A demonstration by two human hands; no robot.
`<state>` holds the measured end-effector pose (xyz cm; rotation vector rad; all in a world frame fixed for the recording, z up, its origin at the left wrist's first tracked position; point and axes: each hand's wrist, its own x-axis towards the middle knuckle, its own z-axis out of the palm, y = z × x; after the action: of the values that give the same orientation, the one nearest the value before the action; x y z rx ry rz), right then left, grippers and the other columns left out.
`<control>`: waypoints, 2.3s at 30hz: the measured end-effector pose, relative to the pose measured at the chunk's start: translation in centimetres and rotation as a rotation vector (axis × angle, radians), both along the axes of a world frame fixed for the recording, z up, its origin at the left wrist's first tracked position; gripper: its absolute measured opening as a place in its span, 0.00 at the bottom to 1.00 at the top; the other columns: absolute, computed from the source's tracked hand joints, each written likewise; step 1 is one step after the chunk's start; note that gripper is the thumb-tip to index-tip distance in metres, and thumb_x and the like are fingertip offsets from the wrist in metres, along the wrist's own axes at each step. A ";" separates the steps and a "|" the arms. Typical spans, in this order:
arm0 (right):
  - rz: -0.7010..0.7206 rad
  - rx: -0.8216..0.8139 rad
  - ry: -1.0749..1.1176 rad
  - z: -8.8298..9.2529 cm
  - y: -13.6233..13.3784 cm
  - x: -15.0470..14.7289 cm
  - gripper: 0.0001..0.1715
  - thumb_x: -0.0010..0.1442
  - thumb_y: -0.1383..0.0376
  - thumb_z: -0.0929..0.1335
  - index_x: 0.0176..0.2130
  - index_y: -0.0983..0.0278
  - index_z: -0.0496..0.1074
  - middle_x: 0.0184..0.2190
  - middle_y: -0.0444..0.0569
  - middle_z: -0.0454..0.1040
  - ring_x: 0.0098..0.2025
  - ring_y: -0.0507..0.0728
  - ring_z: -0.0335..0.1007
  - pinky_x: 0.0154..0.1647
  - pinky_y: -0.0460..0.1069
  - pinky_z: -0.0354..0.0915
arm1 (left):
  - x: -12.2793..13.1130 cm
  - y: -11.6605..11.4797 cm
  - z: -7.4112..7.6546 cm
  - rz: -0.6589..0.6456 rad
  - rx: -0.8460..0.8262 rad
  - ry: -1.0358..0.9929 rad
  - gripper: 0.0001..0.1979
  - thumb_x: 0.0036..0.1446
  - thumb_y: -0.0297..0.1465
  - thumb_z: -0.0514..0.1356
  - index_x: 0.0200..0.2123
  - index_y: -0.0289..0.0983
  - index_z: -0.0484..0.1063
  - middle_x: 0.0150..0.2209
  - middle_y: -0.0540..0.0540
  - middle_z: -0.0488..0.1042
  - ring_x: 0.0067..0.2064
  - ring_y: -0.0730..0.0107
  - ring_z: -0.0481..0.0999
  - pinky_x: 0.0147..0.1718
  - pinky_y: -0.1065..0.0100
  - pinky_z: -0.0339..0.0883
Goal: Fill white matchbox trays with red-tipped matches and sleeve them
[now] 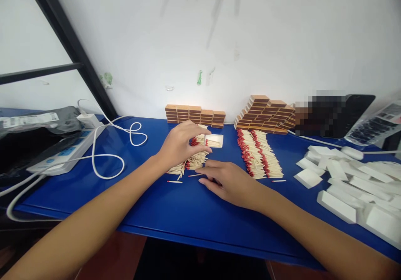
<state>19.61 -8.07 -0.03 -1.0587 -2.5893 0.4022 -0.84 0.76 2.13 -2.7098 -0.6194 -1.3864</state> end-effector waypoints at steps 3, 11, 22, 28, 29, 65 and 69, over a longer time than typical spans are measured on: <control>-0.007 0.006 -0.022 0.1 0.0 0.0 0.14 0.74 0.63 0.64 0.49 0.63 0.78 0.40 0.49 0.74 0.33 0.53 0.69 0.34 0.49 0.62 | 0.0 0.0 0.0 -0.003 0.010 -0.003 0.21 0.54 0.40 0.75 0.48 0.39 0.79 0.40 0.46 0.83 0.41 0.65 0.79 0.43 0.61 0.74; -0.003 0.006 0.002 0.0 0.0 0.0 0.15 0.74 0.63 0.64 0.52 0.63 0.78 0.41 0.49 0.75 0.33 0.53 0.70 0.34 0.49 0.62 | 0.1 0.0 -0.1 -0.010 0.012 -0.009 0.20 0.54 0.39 0.75 0.47 0.37 0.79 0.38 0.46 0.83 0.41 0.65 0.79 0.42 0.63 0.74; -0.010 0.003 -0.019 0.3 -0.1 -0.2 0.15 0.74 0.63 0.64 0.54 0.63 0.77 0.43 0.51 0.77 0.34 0.53 0.72 0.36 0.50 0.64 | 0.2 -0.2 -0.1 0.021 -0.055 0.028 0.18 0.57 0.41 0.74 0.47 0.39 0.80 0.39 0.46 0.83 0.41 0.64 0.79 0.42 0.62 0.73; -0.009 -0.009 -0.016 0.4 -0.1 -0.1 0.12 0.74 0.64 0.65 0.47 0.63 0.77 0.40 0.49 0.74 0.32 0.52 0.68 0.33 0.48 0.61 | 0.1 -0.1 -0.2 0.017 -0.044 0.025 0.18 0.57 0.40 0.74 0.47 0.39 0.80 0.39 0.46 0.83 0.41 0.64 0.79 0.43 0.61 0.74; -0.009 -0.009 -0.013 0.4 -0.1 -0.1 0.11 0.73 0.64 0.65 0.47 0.63 0.77 0.39 0.48 0.74 0.32 0.52 0.67 0.33 0.48 0.61 | 0.1 0.0 -0.2 0.019 -0.041 0.029 0.18 0.57 0.40 0.74 0.47 0.39 0.80 0.39 0.46 0.83 0.41 0.64 0.79 0.43 0.61 0.74; -0.075 -0.075 0.164 -0.3 0.1 -0.5 0.03 0.68 0.66 0.71 0.38 0.62 0.76 0.30 0.41 0.70 0.29 0.50 0.63 0.32 0.47 0.56 | 0.2 -0.1 -0.3 0.015 -0.039 0.041 0.18 0.56 0.39 0.74 0.48 0.39 0.80 0.40 0.46 0.83 0.42 0.63 0.79 0.42 0.62 0.74; -0.146 -0.101 0.193 -0.8 0.1 -1.2 0.07 0.66 0.64 0.73 0.36 0.62 0.74 0.28 0.40 0.69 0.28 0.49 0.61 0.30 0.47 0.54 | 0.2 -0.1 -0.3 -0.002 -0.036 0.044 0.18 0.56 0.37 0.75 0.48 0.39 0.79 0.41 0.46 0.84 0.43 0.64 0.80 0.43 0.62 0.74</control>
<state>18.45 -7.93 -0.79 -1.1720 -2.3280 0.5741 -0.65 0.63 1.82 -2.7610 -0.6454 -1.3251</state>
